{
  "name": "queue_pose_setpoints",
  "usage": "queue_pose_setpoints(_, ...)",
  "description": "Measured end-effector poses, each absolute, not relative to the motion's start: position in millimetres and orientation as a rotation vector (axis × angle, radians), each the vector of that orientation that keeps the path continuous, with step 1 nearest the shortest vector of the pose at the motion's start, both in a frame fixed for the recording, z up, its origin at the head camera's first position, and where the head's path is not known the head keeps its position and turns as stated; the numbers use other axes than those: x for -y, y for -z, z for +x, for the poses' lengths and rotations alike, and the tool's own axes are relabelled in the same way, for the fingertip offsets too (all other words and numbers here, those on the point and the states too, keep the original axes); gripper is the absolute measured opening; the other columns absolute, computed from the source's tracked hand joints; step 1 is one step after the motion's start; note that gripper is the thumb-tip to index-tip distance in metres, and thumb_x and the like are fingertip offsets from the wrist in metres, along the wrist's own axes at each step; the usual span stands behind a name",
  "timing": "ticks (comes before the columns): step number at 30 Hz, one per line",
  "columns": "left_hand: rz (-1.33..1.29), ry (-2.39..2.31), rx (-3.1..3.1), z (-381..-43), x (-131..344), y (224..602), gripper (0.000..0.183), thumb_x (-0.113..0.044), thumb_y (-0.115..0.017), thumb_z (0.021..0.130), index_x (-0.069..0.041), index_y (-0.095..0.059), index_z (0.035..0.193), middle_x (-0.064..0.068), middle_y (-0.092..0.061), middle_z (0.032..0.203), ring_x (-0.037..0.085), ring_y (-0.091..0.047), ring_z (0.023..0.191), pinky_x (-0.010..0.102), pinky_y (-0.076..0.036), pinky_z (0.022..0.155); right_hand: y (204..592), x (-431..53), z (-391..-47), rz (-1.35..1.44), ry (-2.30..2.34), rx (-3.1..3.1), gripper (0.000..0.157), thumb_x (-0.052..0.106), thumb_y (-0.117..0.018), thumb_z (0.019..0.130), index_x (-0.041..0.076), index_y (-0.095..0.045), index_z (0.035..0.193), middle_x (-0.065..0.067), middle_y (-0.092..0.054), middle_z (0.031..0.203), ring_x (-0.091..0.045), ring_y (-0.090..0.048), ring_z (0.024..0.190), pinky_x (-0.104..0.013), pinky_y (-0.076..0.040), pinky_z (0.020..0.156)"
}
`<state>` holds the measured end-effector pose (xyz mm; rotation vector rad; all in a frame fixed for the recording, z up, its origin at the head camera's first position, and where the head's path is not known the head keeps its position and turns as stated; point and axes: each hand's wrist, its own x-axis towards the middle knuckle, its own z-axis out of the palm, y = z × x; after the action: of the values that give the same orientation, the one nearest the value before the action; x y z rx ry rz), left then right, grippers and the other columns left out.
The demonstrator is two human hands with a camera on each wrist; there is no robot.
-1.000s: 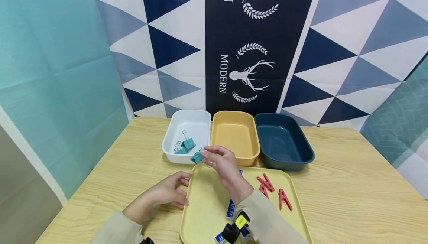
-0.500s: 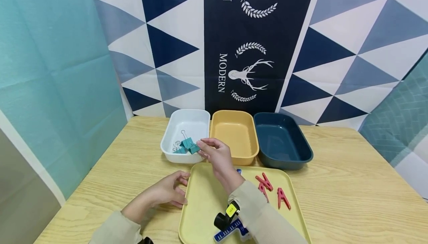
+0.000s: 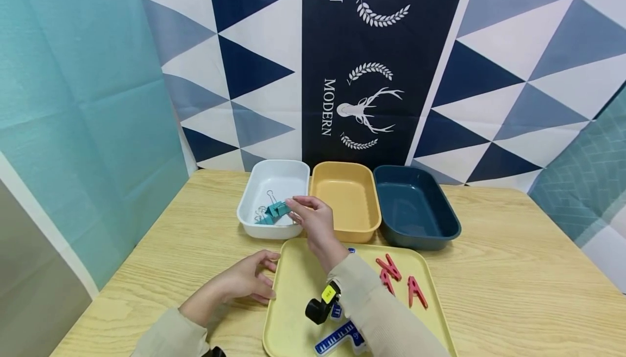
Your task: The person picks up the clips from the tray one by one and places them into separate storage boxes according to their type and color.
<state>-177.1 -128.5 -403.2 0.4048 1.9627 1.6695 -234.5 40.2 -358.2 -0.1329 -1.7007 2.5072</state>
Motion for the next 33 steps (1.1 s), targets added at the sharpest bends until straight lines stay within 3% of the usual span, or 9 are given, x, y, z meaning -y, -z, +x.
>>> queue_pose_setpoints(13, 0.379, -1.676, -1.97, -177.3, 129.3, 405.1, 0.076, 0.021, -0.065, 0.068, 0.006, -0.034, 0.135, 0.019, -0.042, 0.115, 0.023, -0.058, 0.083, 0.042, -0.06, 0.066, 360.9, -32.0, -252.9, -0.196, -2.412, 1.771, 0.026, 0.009, -0.078, 0.075, -0.002, -0.065, 0.095, -0.01, -0.056, 0.096, -0.014, -0.062, 0.077, -0.029, -0.058, 0.076)
queue_pose_setpoints(20, 0.376, -1.683, -1.963, -179.0, 128.8, 406.2, 0.074, 0.021, -0.064, 0.068, 0.006, -0.034, 0.134, 0.018, -0.042, 0.114, 0.023, -0.058, 0.083, 0.041, -0.06, 0.065, 359.3, -29.0, -260.1, -0.209, -2.38, 1.807, 0.028, 0.01, -0.076, 0.077, -0.004, -0.064, 0.098, -0.011, -0.057, 0.096, -0.014, -0.061, 0.079, -0.036, -0.056, 0.083)
queue_pose_setpoints(33, 0.394, -1.691, -1.952, -179.7, 128.7, 406.8, 0.074, 0.022, -0.065, 0.068, 0.007, -0.034, 0.134, 0.018, -0.042, 0.113, 0.023, -0.058, 0.082, 0.042, -0.06, 0.065, 359.3, -30.8, -262.5, -0.249, -2.43, 1.889, 0.031, 0.013, -0.062, 0.09, -0.002, -0.059, 0.117, -0.014, -0.056, 0.115, -0.032, -0.052, 0.113, -0.036, -0.053, 0.089)
